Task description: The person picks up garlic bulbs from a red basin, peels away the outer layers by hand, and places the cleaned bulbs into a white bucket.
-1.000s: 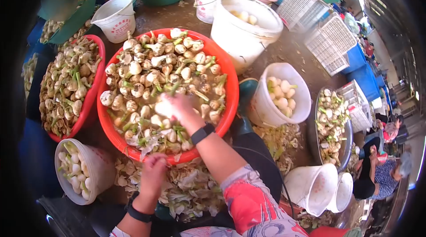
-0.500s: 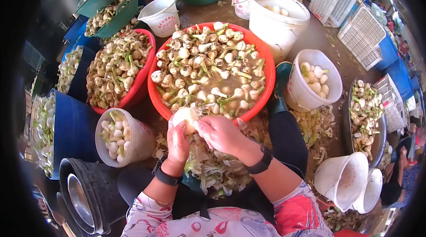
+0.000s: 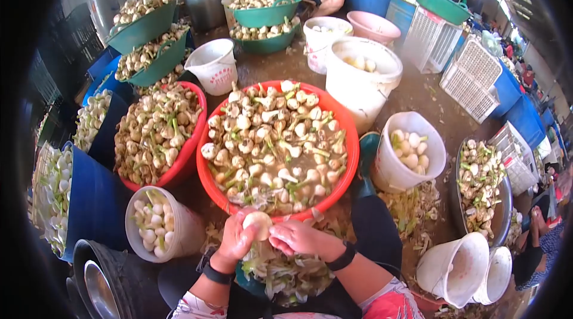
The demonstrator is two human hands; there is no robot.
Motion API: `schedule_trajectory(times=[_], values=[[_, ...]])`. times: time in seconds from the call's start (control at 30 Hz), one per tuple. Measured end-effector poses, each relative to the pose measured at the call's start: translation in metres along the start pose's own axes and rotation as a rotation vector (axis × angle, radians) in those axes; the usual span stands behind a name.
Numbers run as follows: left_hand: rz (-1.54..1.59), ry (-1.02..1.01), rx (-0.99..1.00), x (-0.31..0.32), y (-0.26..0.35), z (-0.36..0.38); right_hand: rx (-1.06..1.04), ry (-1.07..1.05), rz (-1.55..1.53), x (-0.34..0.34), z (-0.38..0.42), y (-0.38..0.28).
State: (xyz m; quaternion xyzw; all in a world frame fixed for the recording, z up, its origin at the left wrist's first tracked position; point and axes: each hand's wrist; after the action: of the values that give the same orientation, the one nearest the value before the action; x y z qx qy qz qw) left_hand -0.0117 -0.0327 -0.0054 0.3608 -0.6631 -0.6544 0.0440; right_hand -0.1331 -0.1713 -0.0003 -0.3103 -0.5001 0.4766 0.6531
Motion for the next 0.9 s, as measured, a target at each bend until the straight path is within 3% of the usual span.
schedule_trajectory(times=[0.07,0.23,0.37,0.53,0.6,0.63,0.67,0.7,0.73,0.8,0.83,0.9], values=[[-0.091,-0.007,0.029,-0.001,0.003,-0.003,-0.010,-0.068,-0.091,-0.003,-0.001,0.006],[0.072,0.068,-0.009,0.005,0.017,-0.003,-0.127,0.067,-0.151,0.004,0.002,0.008],[0.035,0.085,-0.056,0.008,0.013,0.003,-0.233,0.019,0.007,0.002,0.006,0.002],[-0.046,0.102,-0.032,0.015,0.016,0.010,-0.064,0.197,0.161,0.016,0.011,-0.008],[0.251,0.164,-0.027,0.018,0.017,0.015,-0.142,0.183,0.131,0.011,0.007,0.001],[0.454,0.198,-0.124,0.022,0.007,0.016,-0.218,0.168,0.099,0.012,0.005,0.008],[0.903,0.327,-0.090,0.027,0.010,0.008,-0.132,0.308,0.117,0.021,0.004,0.006],[1.057,0.376,-0.268,0.018,0.010,0.005,-0.106,0.390,0.504,0.018,-0.001,0.013],[1.206,0.369,-0.254,0.007,0.014,0.002,-0.092,0.445,0.894,0.010,-0.009,0.027],[1.209,0.317,-0.272,-0.009,0.008,-0.003,0.294,0.260,1.255,-0.010,-0.016,0.062],[1.281,0.271,-0.319,-0.014,0.010,-0.003,0.294,0.241,1.254,-0.008,-0.023,0.057],[1.381,0.239,-0.395,-0.013,0.008,0.003,-0.044,0.498,0.877,-0.003,-0.018,0.033]])
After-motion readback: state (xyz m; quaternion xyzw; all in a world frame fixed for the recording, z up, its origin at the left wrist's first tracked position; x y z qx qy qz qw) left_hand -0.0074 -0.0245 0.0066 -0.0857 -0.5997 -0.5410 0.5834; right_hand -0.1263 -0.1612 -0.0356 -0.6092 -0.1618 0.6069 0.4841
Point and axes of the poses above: each hand's wrist, its own z-axis away from the middle knuckle, its own x-axis out of the palm, y = z × x, and after that the axes turned 8 degrees about -z, right-handed
